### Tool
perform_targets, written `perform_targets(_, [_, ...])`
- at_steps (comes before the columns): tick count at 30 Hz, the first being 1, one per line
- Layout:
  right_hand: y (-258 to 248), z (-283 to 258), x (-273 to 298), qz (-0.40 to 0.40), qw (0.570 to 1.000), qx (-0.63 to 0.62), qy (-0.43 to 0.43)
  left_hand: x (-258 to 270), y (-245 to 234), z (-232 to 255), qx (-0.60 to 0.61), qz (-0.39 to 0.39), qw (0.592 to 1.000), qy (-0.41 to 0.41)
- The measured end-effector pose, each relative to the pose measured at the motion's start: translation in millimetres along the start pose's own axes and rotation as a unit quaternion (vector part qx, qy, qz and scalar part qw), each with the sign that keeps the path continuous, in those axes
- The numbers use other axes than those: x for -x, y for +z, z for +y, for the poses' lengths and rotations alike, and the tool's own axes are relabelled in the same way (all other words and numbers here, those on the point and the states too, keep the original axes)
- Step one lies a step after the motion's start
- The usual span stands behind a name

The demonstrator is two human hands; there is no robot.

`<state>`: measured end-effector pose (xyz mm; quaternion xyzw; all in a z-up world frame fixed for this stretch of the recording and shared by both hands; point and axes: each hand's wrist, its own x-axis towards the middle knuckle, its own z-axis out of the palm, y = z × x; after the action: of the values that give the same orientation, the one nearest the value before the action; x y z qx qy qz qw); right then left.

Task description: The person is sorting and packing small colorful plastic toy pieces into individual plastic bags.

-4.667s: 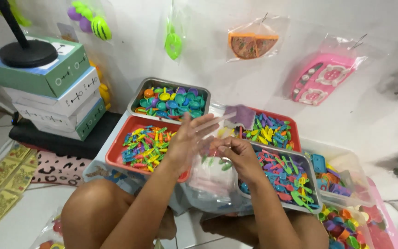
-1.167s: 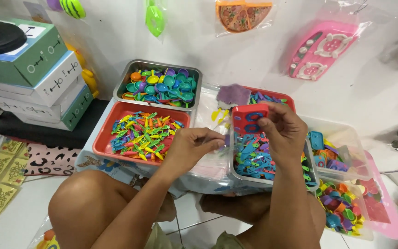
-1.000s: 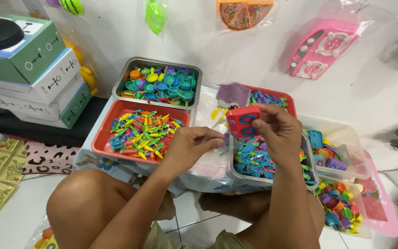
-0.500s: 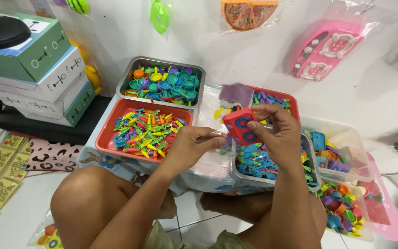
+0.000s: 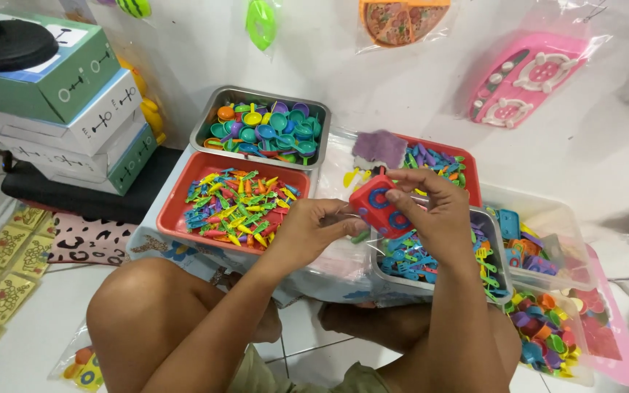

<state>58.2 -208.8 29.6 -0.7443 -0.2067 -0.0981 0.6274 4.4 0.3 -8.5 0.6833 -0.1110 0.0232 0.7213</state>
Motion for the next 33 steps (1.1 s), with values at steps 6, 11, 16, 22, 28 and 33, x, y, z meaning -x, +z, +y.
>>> perform_targets(6, [3.3, -6.3, 0.4, -0.042, 0.997, 0.051, -0.038, -1.1, 2.9, -6.2, 0.052, -0.01, 0.999, 0.0])
perform_targets(11, [5.0, -7.2, 2.3, -0.036, 0.996, 0.06, -0.054, -1.9, 6.1, -7.0, 0.098, -0.025, 0.995, -0.007])
perform_targets(16, [1.1, -6.9, -0.8, -0.083, 0.973, 0.157, -0.144, -4.9, 8.2, -12.8, 0.157, -0.018, 0.987, -0.022])
perform_targets(22, [8.0, -20.2, 5.5, -0.11, 0.971, 0.135, -0.167, -7.7, 5.2, -4.3, 0.178, 0.015, 0.983, -0.028])
perform_targets(28, [20.1, -4.8, -1.6, -0.033, 0.996, -0.073, -0.042, -18.1, 6.5, -6.6, 0.209, 0.073, 0.975, 0.014])
perform_targets(33, [10.3, 26.5, 0.6, -0.034, 0.994, -0.1, 0.015, -17.2, 7.0, 7.9, 0.176, 0.08, 0.981, 0.027])
